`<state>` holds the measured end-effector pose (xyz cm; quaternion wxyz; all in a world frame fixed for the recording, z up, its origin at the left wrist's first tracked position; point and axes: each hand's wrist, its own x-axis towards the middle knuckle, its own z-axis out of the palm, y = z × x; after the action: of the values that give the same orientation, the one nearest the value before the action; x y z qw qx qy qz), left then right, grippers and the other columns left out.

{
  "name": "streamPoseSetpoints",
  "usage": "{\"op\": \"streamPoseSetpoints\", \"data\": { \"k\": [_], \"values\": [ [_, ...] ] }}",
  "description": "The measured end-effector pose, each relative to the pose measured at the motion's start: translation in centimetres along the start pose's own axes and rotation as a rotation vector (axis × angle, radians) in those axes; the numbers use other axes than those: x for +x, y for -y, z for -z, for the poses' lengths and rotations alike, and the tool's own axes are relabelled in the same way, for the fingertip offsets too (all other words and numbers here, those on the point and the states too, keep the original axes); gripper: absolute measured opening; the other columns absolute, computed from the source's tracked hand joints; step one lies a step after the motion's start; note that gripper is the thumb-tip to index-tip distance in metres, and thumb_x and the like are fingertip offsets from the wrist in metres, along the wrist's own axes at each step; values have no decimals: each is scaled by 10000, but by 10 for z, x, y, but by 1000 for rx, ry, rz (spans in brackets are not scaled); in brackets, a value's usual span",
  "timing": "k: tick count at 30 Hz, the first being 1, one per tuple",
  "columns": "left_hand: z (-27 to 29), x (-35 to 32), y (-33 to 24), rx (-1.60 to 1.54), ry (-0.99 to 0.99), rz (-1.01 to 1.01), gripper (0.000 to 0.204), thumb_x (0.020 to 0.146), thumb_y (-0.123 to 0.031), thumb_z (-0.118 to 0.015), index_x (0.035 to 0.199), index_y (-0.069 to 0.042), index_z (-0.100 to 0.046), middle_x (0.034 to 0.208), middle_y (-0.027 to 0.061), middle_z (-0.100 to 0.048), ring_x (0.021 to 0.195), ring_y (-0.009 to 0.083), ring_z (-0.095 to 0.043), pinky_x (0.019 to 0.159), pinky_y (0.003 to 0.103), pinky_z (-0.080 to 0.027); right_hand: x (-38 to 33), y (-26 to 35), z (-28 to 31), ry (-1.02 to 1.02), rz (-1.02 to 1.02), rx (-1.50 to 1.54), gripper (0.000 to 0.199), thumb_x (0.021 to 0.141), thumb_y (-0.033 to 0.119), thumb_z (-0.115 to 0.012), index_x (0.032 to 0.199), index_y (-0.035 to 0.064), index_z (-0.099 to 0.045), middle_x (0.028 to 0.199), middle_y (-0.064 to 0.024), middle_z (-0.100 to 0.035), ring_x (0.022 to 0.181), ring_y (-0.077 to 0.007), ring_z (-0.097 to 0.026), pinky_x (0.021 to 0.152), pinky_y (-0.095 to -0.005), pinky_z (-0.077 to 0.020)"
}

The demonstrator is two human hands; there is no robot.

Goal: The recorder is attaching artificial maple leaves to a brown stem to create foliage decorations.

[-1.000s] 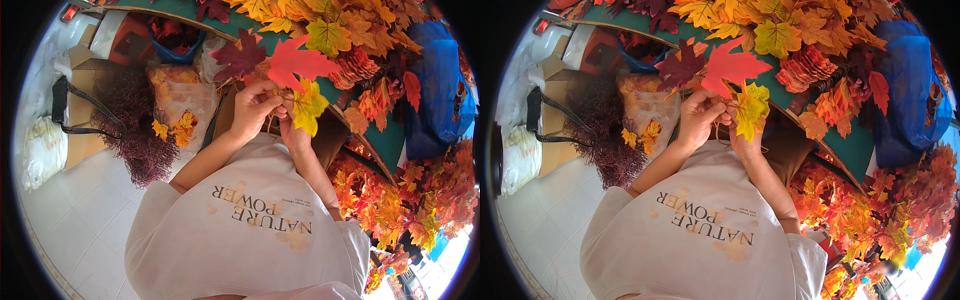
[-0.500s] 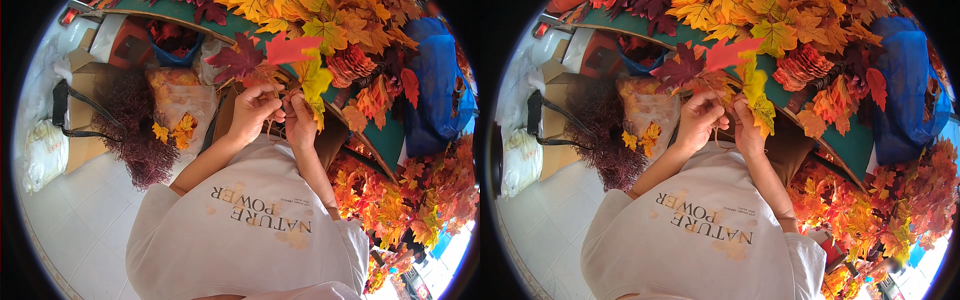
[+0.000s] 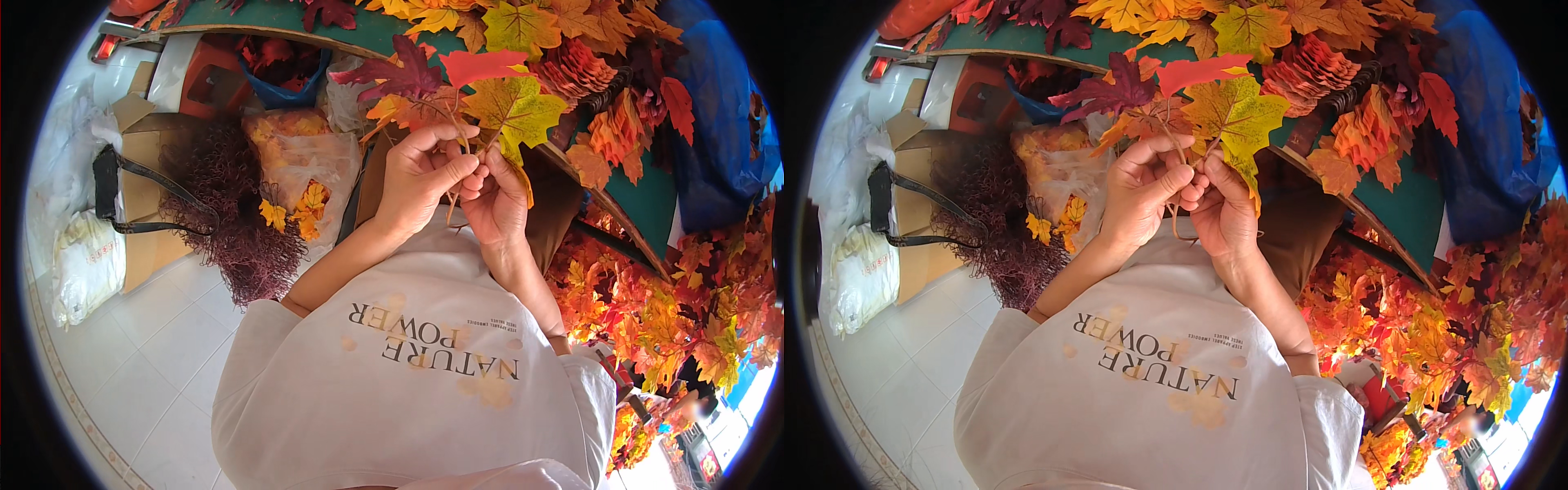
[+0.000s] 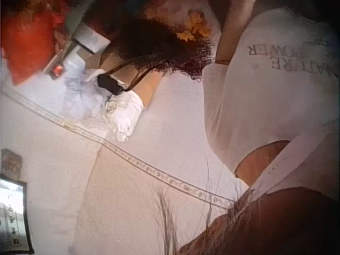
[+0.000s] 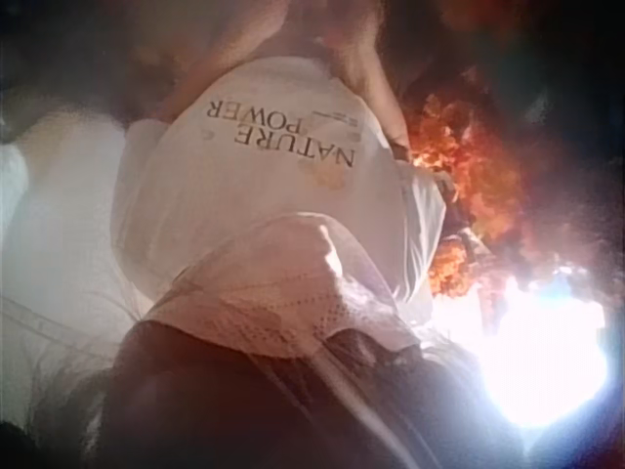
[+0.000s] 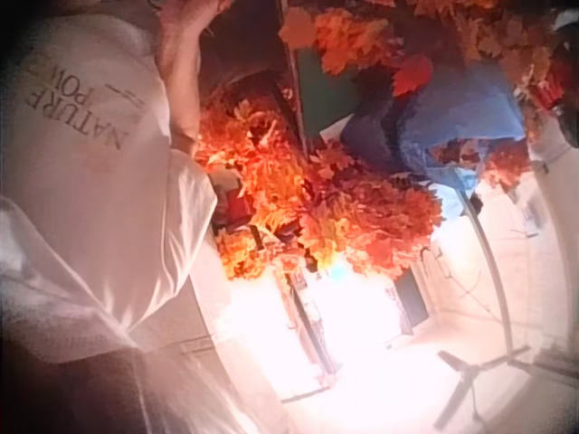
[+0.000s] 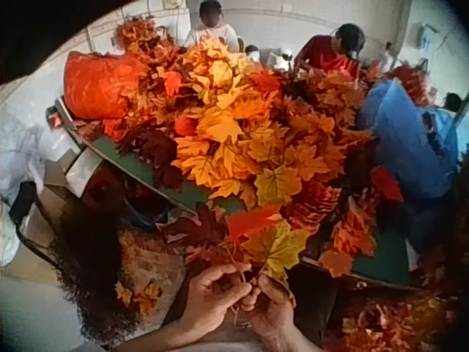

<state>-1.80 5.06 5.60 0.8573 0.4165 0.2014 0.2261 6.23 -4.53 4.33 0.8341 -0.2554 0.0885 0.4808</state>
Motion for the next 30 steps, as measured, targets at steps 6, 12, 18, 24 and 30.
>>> {"op": "streamPoseSetpoints", "data": {
  "k": [6, 12, 18, 24, 30],
  "values": [
    [-9, -1, -1, -14, -32, -3, 280, 803, 56, -642, 1073, 61, -566, 744, 47, -584, 631, 102, -609, 599, 211, -522, -2, 2, 8, 43, -22, 25, 98, 910, 146, -555, 892, 49, -565, 709, -33, -594, 596, -118, -551, 522, -243, -450],
    [-12, 0, -4, 3, 5, 21, 278, 808, 49, -639, 1074, 65, -563, 727, 48, -583, 632, 106, -612, 594, 212, -528, -1, 4, 11, 41, -18, 38, 94, 911, 145, -551, 903, 51, -565, 702, -32, -595, 588, -119, -554, 508, -246, -446],
    [-12, 1, -2, 7, -10, 20, 275, 810, 48, -638, 1072, 72, -559, 723, 51, -581, 621, 111, -608, 581, 219, -531, 0, 5, 9, 21, -2, 1, 89, 906, 140, -559, 930, 54, -567, 696, -34, -592, 584, -124, -553, 501, -248, -444],
    [-3, 4, 2, 48, 54, -13, 285, 837, 44, -604, 1115, 54, -542, 790, 42, -566, 676, 140, -631, 557, 252, -564, 3, 4, 12, 82, 25, -87, 84, 899, 112, -570, 951, 47, -565, 732, -31, -588, 605, -120, -561, 520, -251, -468],
    [4, 8, -6, 80, 70, 1, 287, 824, 46, -615, 1104, 54, -556, 780, 56, -581, 642, 133, -621, 534, 241, -547, 2, 8, 8, -20, 115, -384, 92, 888, 94, -588, 942, 23, -567, 783, -34, -590, 661, -117, -578, 603, -250, -520]
  ]
}}
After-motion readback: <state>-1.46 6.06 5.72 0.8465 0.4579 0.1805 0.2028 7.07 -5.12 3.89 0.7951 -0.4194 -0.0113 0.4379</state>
